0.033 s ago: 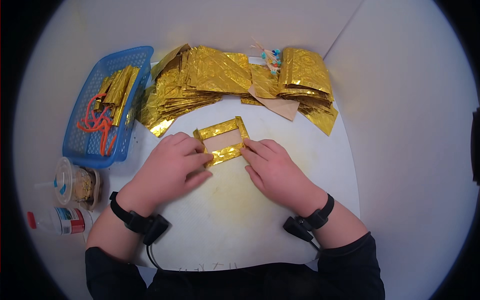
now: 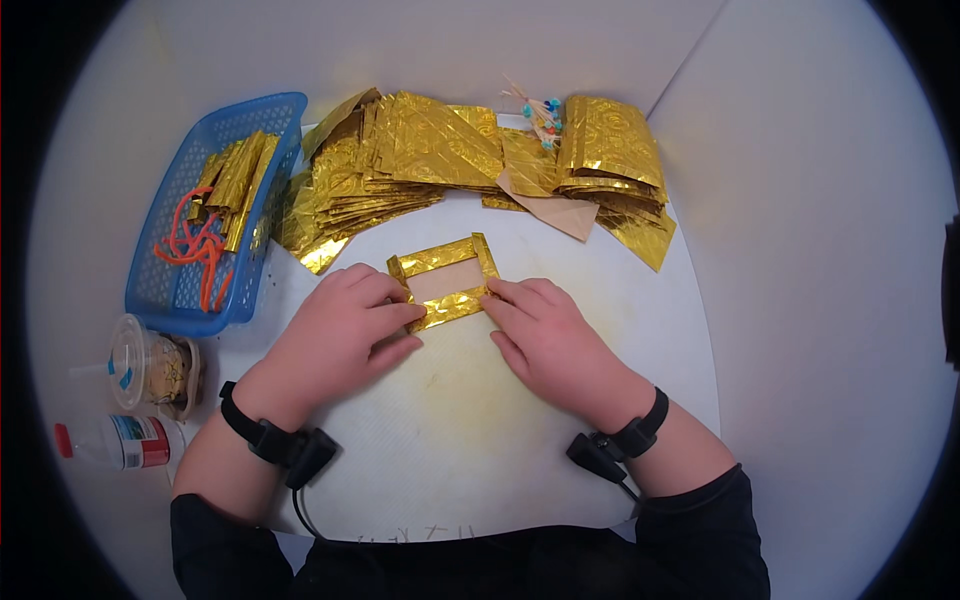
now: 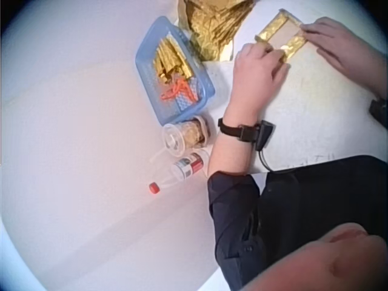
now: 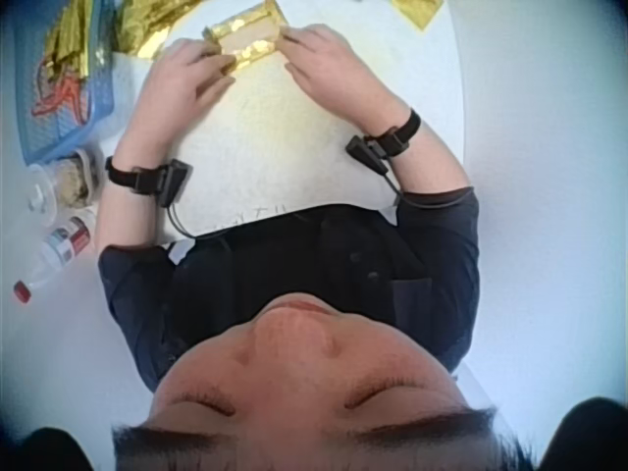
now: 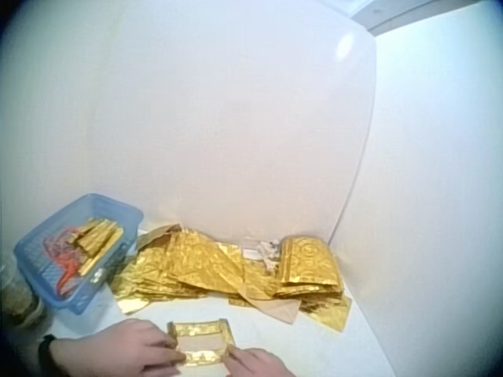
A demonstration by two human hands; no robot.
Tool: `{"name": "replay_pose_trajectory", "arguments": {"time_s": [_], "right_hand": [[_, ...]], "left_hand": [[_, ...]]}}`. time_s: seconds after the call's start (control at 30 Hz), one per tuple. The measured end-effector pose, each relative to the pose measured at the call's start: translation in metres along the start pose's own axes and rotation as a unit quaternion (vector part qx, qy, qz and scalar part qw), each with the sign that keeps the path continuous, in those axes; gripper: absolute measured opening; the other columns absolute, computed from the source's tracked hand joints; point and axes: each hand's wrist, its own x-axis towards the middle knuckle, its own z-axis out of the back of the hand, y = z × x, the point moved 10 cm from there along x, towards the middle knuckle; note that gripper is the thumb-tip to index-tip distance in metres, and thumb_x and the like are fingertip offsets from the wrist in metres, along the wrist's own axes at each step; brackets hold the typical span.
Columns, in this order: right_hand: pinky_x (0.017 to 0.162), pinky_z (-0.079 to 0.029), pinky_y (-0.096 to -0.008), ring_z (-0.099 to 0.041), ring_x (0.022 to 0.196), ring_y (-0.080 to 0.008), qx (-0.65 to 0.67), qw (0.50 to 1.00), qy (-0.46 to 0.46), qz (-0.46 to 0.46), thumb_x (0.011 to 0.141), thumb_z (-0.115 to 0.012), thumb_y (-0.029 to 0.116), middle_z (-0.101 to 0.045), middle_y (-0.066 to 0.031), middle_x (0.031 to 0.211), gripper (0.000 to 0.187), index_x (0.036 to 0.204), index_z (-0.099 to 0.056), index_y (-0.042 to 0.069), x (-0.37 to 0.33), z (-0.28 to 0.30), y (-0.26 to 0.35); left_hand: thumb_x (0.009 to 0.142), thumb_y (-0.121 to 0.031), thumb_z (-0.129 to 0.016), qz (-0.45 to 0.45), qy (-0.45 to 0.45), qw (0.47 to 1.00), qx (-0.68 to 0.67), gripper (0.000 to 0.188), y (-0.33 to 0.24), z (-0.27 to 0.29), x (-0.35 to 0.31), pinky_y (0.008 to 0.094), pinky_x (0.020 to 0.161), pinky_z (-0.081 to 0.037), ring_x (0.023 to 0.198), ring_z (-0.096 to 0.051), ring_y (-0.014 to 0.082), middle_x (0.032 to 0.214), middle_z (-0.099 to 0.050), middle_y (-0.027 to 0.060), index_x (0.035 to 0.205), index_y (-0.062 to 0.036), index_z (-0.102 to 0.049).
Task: Folding gold-colored foil sheets around paper boards to prepare packaging inserts.
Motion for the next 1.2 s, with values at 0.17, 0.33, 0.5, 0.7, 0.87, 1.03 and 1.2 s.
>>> {"name": "replay_pose_trajectory", "arguments": {"time_s": [0.17, 0.33, 0.5, 0.7, 0.87, 1.03, 1.2], "right_hand": [[0.111, -0.056, -0.0477, -0.068, 0.123, -0.0373, 0.079, 0.996, -0.004, -0.052, 0.097, -0.083, 0.007, -0.076, -0.0132, 0.138, 0.038, 0.134, -0.076, 0.004, 0.005, 0.008, -0.023], [0.108, -0.055, -0.0467, -0.067, 0.118, -0.0336, 0.097, 0.995, -0.024, -0.029, 0.097, -0.086, 0.013, -0.079, -0.0067, 0.126, 0.03, 0.125, -0.078, 0.008, 0.005, 0.01, -0.027], [0.102, -0.055, -0.0439, -0.068, 0.117, -0.0291, 0.041, 0.999, -0.017, 0.02, 0.097, -0.084, 0.012, -0.078, -0.0049, 0.123, 0.027, 0.124, -0.08, 0.01, 0.006, 0.004, -0.021], [0.102, -0.055, -0.0442, -0.069, 0.115, -0.0307, -0.023, 0.998, 0.001, 0.062, 0.097, -0.081, 0.009, -0.077, -0.0075, 0.125, 0.033, 0.13, -0.083, 0.013, 0.005, 0.002, -0.009], [0.104, -0.054, -0.0453, -0.069, 0.118, -0.032, -0.023, 0.998, 0.004, 0.065, 0.096, -0.079, 0.008, -0.074, -0.01, 0.128, 0.036, 0.131, -0.083, 0.014, 0.004, 0.0, -0.008], [0.107, -0.053, -0.0471, -0.068, 0.121, -0.0323, 0.012, 0.999, 0.004, 0.051, 0.098, -0.08, 0.008, -0.073, -0.0095, 0.128, 0.034, 0.131, -0.083, 0.014, 0.005, 0.0, -0.008], [0.107, -0.052, -0.0467, -0.067, 0.121, -0.0317, 0.015, 0.999, 0.001, 0.044, 0.1, -0.081, 0.011, -0.073, -0.008, 0.127, 0.032, 0.131, -0.082, 0.014, 0.006, 0.0, -0.007]], "left_hand": [[0.091, -0.019, -0.09, -0.023, -0.014, 0.999, 0.036, 0.024, 0.0, 0.002, 0.0, 0.0432, 0.091, -0.058, 0.103, -0.074, 0.0294, 0.109, -0.08, 0.0051, 0.113, -0.0108, -0.083], [0.091, -0.015, -0.088, -0.056, -0.011, 0.995, 0.079, 0.018, -0.004, -0.001, -0.003, 0.0429, 0.088, -0.057, 0.099, -0.074, 0.0282, 0.107, -0.081, 0.0039, 0.107, -0.0103, -0.08], [0.09, -0.011, -0.086, -0.069, -0.043, 0.995, 0.059, 0.018, -0.004, 0.002, 0.0, 0.0427, 0.087, -0.058, 0.098, -0.074, 0.0286, 0.104, -0.08, 0.0049, 0.107, -0.0096, -0.079], [0.09, -0.009, -0.086, -0.023, -0.003, 0.997, 0.067, 0.021, 0.003, -0.003, 0.0, 0.0435, 0.087, -0.058, 0.098, -0.073, 0.0297, 0.104, -0.078, 0.0061, 0.11, -0.0092, -0.079], [0.088, -0.011, -0.086, -0.037, 0.003, 0.997, 0.061, 0.022, -0.015, -0.002, 0.006, 0.0438, 0.087, -0.058, 0.097, -0.073, 0.0299, 0.102, -0.077, 0.0064, 0.109, -0.0109, -0.08], [0.088, -0.012, -0.086, -0.073, -0.008, 0.995, 0.071, 0.021, -0.013, -0.01, 0.002, 0.0443, 0.085, -0.059, 0.095, -0.073, 0.0299, 0.101, -0.077, 0.0058, 0.108, -0.0106, -0.079], [0.087, -0.01, -0.084, -0.07, -0.006, 0.995, 0.073, 0.023, -0.014, -0.008, 0.0, 0.0446, 0.084, -0.059, 0.094, -0.073, 0.0302, 0.097, -0.075, 0.006, 0.11, -0.0094, -0.077]]}}
